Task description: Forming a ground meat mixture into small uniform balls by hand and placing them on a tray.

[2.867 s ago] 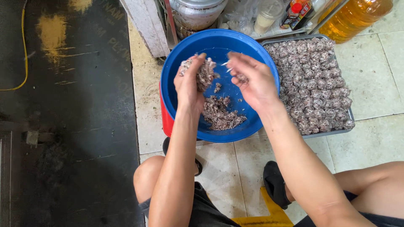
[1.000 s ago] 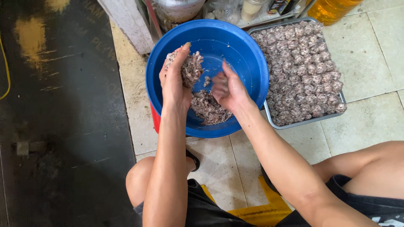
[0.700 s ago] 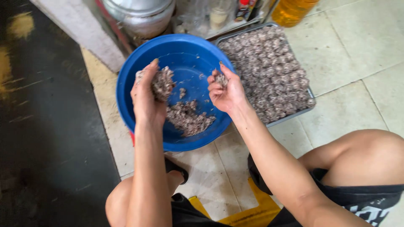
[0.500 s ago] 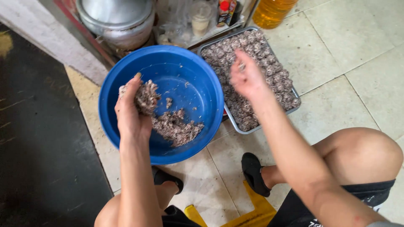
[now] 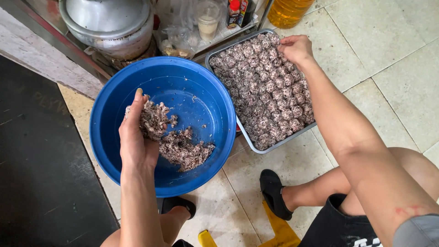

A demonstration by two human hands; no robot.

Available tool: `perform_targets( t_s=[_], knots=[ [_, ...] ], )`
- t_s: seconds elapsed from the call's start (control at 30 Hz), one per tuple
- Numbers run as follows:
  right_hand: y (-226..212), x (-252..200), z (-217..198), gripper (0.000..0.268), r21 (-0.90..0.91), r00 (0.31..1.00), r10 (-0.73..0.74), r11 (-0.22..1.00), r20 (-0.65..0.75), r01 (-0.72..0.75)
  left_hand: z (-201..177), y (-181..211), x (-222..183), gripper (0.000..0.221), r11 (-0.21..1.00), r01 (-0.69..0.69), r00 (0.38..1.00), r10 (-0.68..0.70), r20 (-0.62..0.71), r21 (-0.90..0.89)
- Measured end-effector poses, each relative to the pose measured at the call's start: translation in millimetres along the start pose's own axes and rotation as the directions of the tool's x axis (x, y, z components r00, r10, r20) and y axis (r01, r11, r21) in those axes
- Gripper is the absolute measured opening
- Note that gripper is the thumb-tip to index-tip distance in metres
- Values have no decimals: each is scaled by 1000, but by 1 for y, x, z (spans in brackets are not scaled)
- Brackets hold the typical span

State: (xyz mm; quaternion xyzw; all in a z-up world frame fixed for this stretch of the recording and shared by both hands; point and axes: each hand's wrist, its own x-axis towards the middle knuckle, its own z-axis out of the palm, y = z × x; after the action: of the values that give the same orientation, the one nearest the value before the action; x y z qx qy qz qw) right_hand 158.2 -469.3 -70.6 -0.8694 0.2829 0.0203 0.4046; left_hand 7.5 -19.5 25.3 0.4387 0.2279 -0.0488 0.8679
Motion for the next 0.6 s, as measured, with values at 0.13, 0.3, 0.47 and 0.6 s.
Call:
perform_targets(
  t_s=[0.13, 0.3, 0.47, 0.6],
  knots=[
    [35, 31, 0, 20, 58, 986, -128, 989, -108, 135, -13, -14, 12, 43, 999, -12, 998, 14, 60, -44],
    [-30, -70, 37, 32, 358, 873, -487, 811, -28, 464, -18, -18, 19, 64, 981, 146, 980, -126, 153, -131],
    [-111, -228, 97, 18, 300, 636, -758, 647, 149, 701, -24, -26, 20, 56, 983, 114, 979, -86, 187, -145],
    [-138, -293, 134, 29, 333, 540, -835, 543, 110, 771, -33, -38, 24, 47, 960, 99, 976, -42, 214, -262]
  ],
)
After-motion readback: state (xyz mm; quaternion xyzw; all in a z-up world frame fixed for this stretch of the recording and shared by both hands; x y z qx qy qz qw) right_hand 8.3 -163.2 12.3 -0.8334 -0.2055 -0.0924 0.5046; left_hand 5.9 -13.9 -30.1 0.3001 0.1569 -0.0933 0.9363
